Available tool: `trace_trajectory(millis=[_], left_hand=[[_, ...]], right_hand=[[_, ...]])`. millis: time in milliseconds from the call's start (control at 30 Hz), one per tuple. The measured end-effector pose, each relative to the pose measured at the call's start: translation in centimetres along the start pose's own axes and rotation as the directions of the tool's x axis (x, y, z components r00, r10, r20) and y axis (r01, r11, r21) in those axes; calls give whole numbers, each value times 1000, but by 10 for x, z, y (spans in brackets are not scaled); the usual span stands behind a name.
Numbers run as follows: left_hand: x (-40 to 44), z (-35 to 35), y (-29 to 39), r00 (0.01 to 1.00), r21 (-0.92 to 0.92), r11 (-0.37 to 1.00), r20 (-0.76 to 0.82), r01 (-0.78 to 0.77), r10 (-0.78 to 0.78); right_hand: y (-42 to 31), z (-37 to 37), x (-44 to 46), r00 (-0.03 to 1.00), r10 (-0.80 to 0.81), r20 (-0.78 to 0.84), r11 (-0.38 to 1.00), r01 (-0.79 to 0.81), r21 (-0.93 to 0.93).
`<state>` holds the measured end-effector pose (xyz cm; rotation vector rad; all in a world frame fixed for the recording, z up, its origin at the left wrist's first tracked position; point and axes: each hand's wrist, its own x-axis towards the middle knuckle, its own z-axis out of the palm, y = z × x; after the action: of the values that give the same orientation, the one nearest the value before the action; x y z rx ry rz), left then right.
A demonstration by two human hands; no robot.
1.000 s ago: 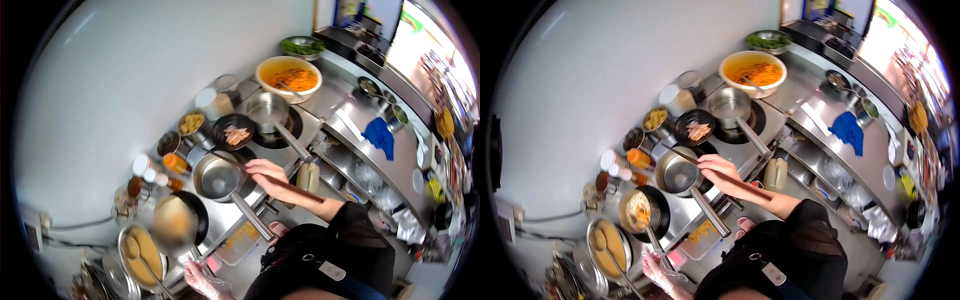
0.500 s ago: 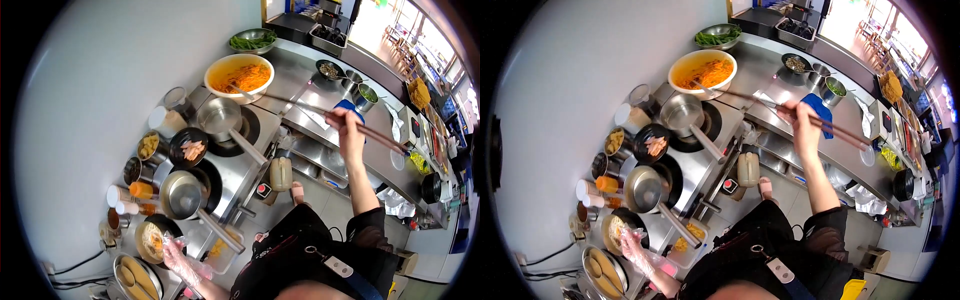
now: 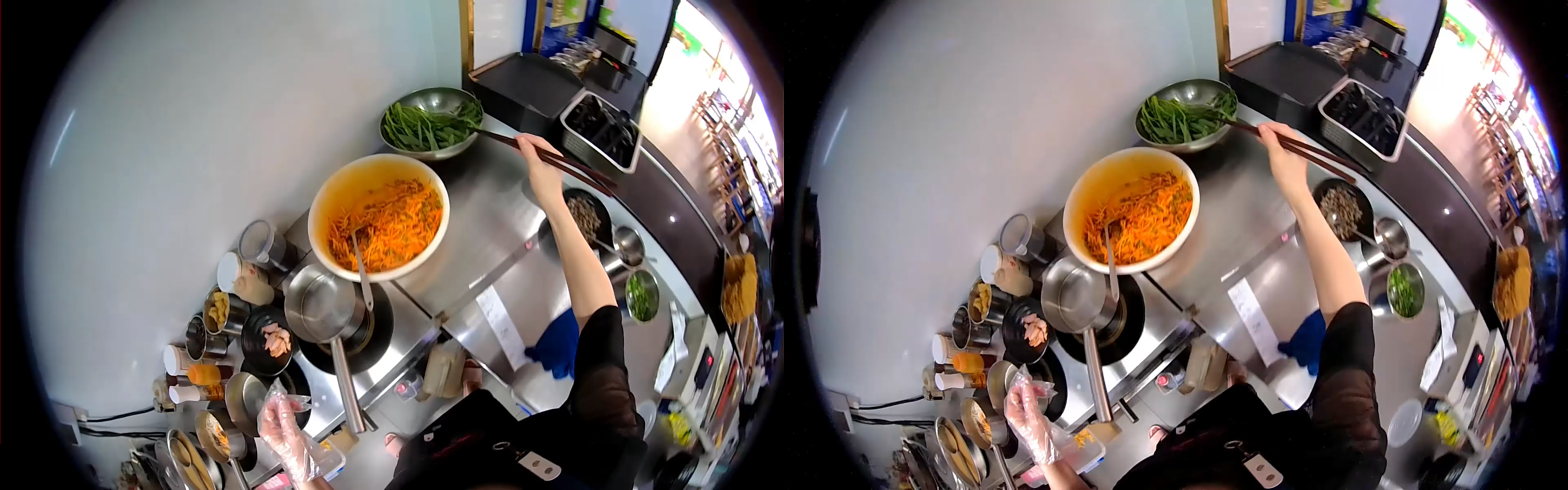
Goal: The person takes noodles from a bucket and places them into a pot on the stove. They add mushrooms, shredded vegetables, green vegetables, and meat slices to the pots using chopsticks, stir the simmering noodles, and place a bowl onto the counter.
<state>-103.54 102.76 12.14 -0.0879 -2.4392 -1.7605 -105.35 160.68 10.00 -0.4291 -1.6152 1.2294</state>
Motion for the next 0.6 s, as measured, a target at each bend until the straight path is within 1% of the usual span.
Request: trace_trajectory(millis=[33, 67, 100, 167, 200, 233, 267, 300, 333, 367, 433, 467, 500, 533, 567, 600], left_hand=[[5, 20, 17, 999, 58, 998, 47, -19, 16], [13, 36, 22, 993, 51, 998, 118, -35, 28], [20, 54, 35, 994, 61, 997, 103, -39, 32], [35, 93, 67, 973, 171, 979, 218, -114, 75], [48, 104, 74, 947, 246, 947, 292, -208, 132], [61, 116, 77, 950, 258, 944, 283, -205, 129], [76, 130, 78, 917, 361, 873, 345, -329, 203], [91, 144, 77, 871, 445, 776, 416, -447, 263], [112, 161, 68, 861, 409, 793, 433, -451, 266], [133, 181, 63, 850, 369, 810, 451, -455, 272], [171, 231, 82, 739, 388, 656, 528, -648, 418], [195, 257, 87, 704, 408, 605, 588, -683, 398], [218, 282, 91, 668, 424, 554, 645, -717, 371], [230, 306, 101, 636, 464, 468, 697, -752, 331], [243, 330, 112, 605, 494, 375, 743, -785, 287], [273, 363, 97, 637, 555, 316, 707, -769, 307]], right_hand=[[15, 7, 21, 996, 77, 49, 993, -72, -97], [32, 19, 39, 995, 80, 57, 997, -79, -27], [56, 32, 55, 995, 82, 62, 995, -85, 42], [88, 52, 82, 998, 4, 69, 996, -10, 83], [100, 60, 92, 997, -3, 77, 997, -3, 72], [110, 68, 101, 996, -9, 86, 998, 4, 61], [120, 74, 108, 996, -2, 91, 998, -4, 70], [127, 77, 114, 994, -32, 105, 997, 24, 75], [132, 79, 120, 991, -63, 117, 995, 54, 79], [137, 80, 125, 991, -61, 118, 995, 52, 80], [141, 80, 134, 994, -4, 111, 990, -11, 138], [137, 79, 139, 994, -8, 111, 990, -8, 141], [127, 74, 140, 993, 21, 113, 977, -45, 210], [115, 67, 141, 992, 51, 119, 957, -83, 277], [99, 56, 142, 988, 71, 138, 946, -110, 304], [83, 44, 141, 988, 62, 144, 940, -106, 323]])
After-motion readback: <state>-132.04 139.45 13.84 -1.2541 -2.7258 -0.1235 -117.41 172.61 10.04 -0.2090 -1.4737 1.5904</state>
